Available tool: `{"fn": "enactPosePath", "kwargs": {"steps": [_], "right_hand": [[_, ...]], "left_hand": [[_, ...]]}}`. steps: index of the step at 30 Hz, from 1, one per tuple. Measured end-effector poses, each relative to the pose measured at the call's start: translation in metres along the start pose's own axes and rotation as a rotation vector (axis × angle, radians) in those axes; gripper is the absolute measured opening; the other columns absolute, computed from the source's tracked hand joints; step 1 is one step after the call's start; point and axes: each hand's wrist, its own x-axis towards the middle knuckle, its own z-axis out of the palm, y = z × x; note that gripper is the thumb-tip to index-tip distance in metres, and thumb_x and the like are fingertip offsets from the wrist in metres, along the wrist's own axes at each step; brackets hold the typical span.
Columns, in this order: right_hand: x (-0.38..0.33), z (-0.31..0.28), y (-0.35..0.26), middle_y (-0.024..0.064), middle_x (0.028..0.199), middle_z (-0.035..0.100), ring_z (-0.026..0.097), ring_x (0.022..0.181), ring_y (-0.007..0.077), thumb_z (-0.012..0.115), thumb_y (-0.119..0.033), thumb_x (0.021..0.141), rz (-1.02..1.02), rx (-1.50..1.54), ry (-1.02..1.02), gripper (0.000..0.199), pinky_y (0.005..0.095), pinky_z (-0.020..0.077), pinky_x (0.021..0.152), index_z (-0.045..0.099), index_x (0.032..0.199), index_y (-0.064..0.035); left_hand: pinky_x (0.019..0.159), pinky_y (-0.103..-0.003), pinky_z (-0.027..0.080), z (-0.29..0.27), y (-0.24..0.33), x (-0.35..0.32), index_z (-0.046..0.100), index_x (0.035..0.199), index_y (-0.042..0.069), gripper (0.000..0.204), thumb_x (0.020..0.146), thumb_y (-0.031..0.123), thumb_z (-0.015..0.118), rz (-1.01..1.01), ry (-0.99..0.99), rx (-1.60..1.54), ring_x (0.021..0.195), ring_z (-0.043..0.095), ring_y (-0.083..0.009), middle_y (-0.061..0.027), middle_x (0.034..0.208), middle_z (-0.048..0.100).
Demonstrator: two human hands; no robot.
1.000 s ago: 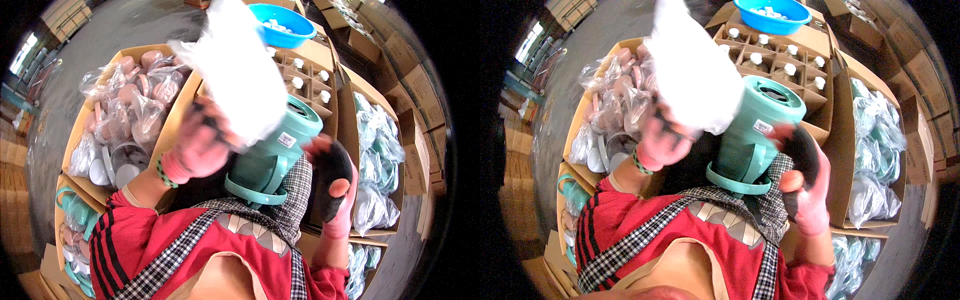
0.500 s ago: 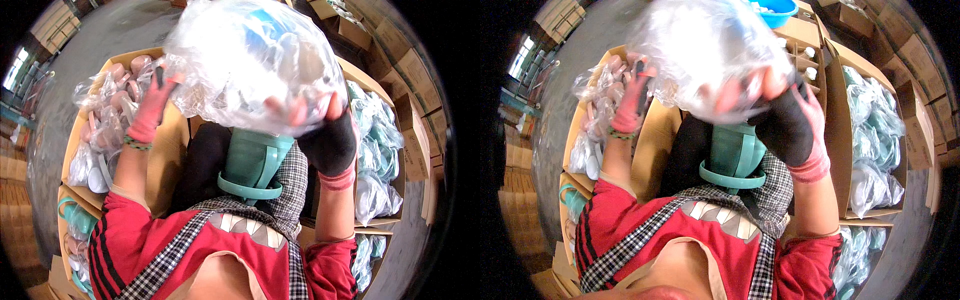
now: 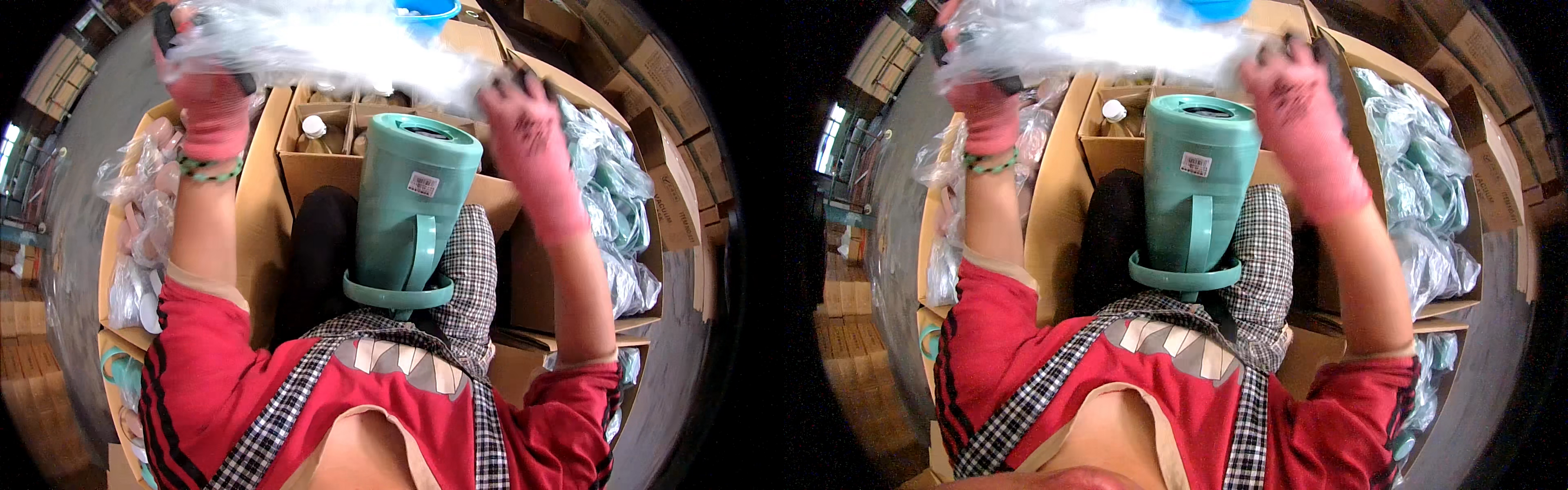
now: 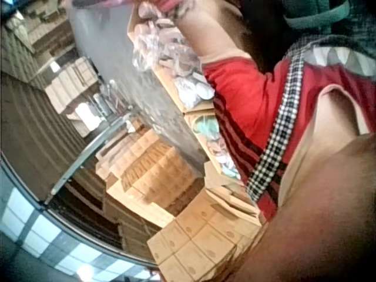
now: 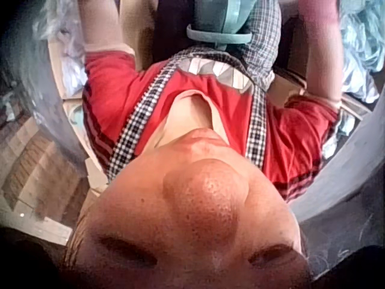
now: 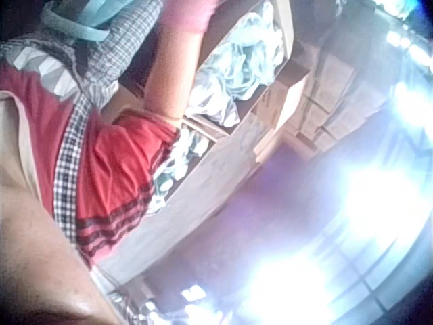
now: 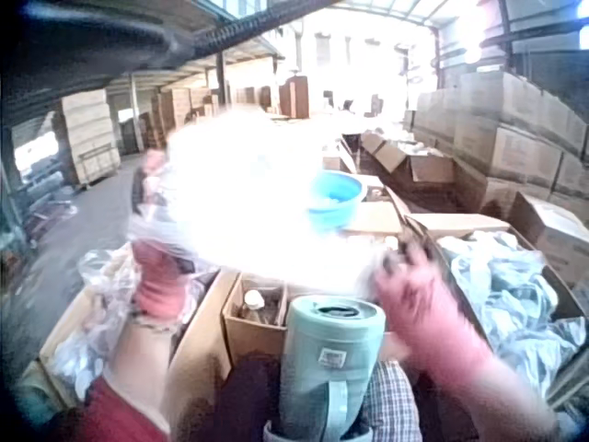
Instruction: The person sits on the floor in a warehouse and assembles teal electric kettles. They pick up a kettle body, insert a metal heating element, and screw on the lid. The person repeats this process for multiple units, handling them one at a time.
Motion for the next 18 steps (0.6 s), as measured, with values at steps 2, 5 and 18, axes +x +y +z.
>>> {"fn": "enactPosePath", "kwargs": {"steps": [2, 5, 18], "right_hand": [[-0.001, 0.029, 0.040, 0.0116, 0.094, 0.055, 0.048, 0.095, 0.0344, 0.051, -0.008, 0.068, 0.077, -0.304, 0.020, 0.021, 0.0473, 0.0407, 0.075, 0.054, 0.089, -0.0076], [-0.050, 0.103, 0.041, 0.0155, 0.096, 0.055, 0.050, 0.093, 0.0350, 0.047, -0.021, 0.080, 0.310, -0.024, -0.446, 0.022, 0.0454, 0.0409, 0.079, 0.053, 0.097, -0.0073], [-0.158, -0.007, -0.047, 0.0159, 0.090, 0.056, 0.054, 0.088, 0.0283, 0.060, -0.013, 0.066, 0.160, 0.999, -0.902, 0.024, 0.0342, 0.0410, 0.081, 0.059, 0.086, -0.0006]], "left_hand": [[0.093, -0.043, 0.031, 0.024, -0.001, -0.004, 0.037, 0.119, 0.011, 0.043, 0.079, 0.021, 0.049, 0.255, 0.080, 0.221, 0.109, 0.039, -0.0289, -0.0141, 0.126, 0.032], [0.094, -0.054, 0.024, 0.072, -0.008, -0.083, 0.026, 0.129, 0.018, 0.061, 0.073, 0.012, 0.049, -0.167, -0.586, 0.798, 0.116, 0.026, -0.0426, -0.0191, 0.132, 0.017], [0.095, -0.050, 0.025, -0.031, 0.087, -0.190, 0.056, 0.093, 0.009, 0.039, 0.057, 0.025, 0.062, 0.068, -1.181, -0.081, 0.102, 0.043, -0.0305, -0.0088, 0.095, 0.052]]}}
